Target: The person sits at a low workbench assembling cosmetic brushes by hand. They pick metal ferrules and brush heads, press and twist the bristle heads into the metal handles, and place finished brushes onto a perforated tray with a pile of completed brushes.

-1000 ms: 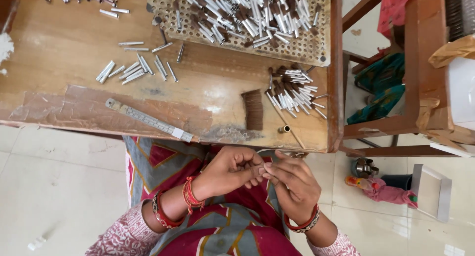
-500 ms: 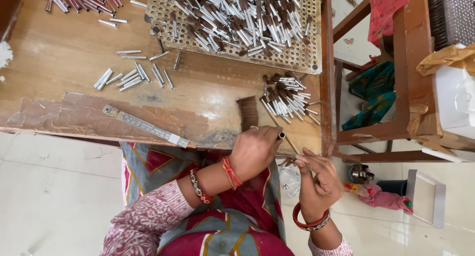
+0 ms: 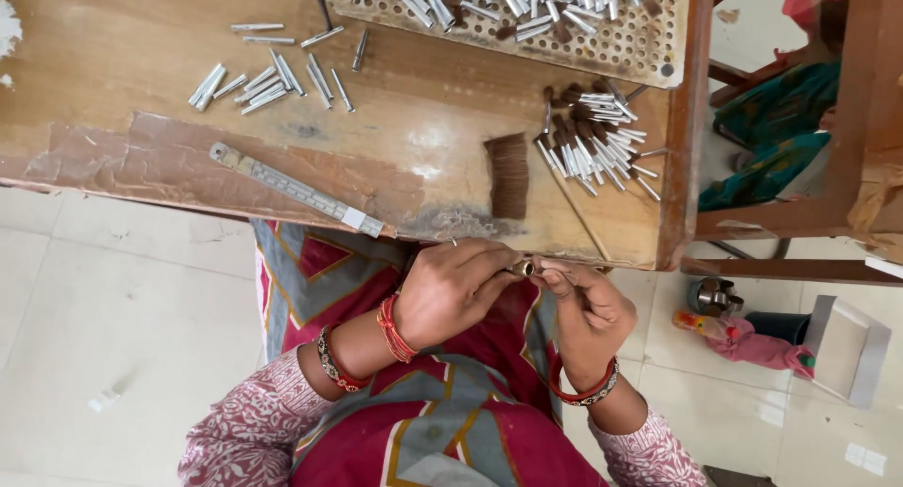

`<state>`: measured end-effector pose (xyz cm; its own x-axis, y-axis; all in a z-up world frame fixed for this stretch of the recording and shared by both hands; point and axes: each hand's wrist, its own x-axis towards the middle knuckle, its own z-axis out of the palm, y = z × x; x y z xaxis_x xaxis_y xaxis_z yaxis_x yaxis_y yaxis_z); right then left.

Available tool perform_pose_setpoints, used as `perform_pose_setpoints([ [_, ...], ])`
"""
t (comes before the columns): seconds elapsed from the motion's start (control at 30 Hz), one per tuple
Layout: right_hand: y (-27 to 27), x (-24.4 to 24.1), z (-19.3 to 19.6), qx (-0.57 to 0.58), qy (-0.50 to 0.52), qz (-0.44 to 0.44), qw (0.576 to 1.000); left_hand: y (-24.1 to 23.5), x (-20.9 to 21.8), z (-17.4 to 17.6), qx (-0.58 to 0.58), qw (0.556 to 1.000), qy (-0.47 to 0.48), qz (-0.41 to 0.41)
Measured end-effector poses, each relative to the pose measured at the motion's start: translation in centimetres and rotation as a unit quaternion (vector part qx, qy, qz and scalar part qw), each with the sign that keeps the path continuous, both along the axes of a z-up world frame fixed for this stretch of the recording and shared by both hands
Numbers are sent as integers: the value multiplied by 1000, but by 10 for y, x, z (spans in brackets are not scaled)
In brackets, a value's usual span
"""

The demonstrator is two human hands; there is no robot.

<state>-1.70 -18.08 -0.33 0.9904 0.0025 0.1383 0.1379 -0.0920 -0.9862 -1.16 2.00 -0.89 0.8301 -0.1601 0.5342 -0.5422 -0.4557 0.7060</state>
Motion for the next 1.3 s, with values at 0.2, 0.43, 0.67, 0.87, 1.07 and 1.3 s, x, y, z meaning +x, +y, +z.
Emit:
perform_pose_setpoints([
  [0.2,8,-3,7,-116,-47,5,992,5,-4,1,-8,1000,-16,8],
  [0.43,13,2,27,-201,-76,65,975,14,-5,1,-17,1000,-21,6],
  [0.67,23,3,57,-373,-244,54,893,25,-6,12,-82,993,79,-6],
  [0.87,21,-2,55,-408,-214,71,885,30,-10,12,-126,986,108,-27],
  [1.07,24,-3,56,-385,-230,68,891,36,-12,16,-142,972,182,-52],
  [1.3,37,4,39,-295,-123,152,935,45,-20,14,-109,979,162,-57],
])
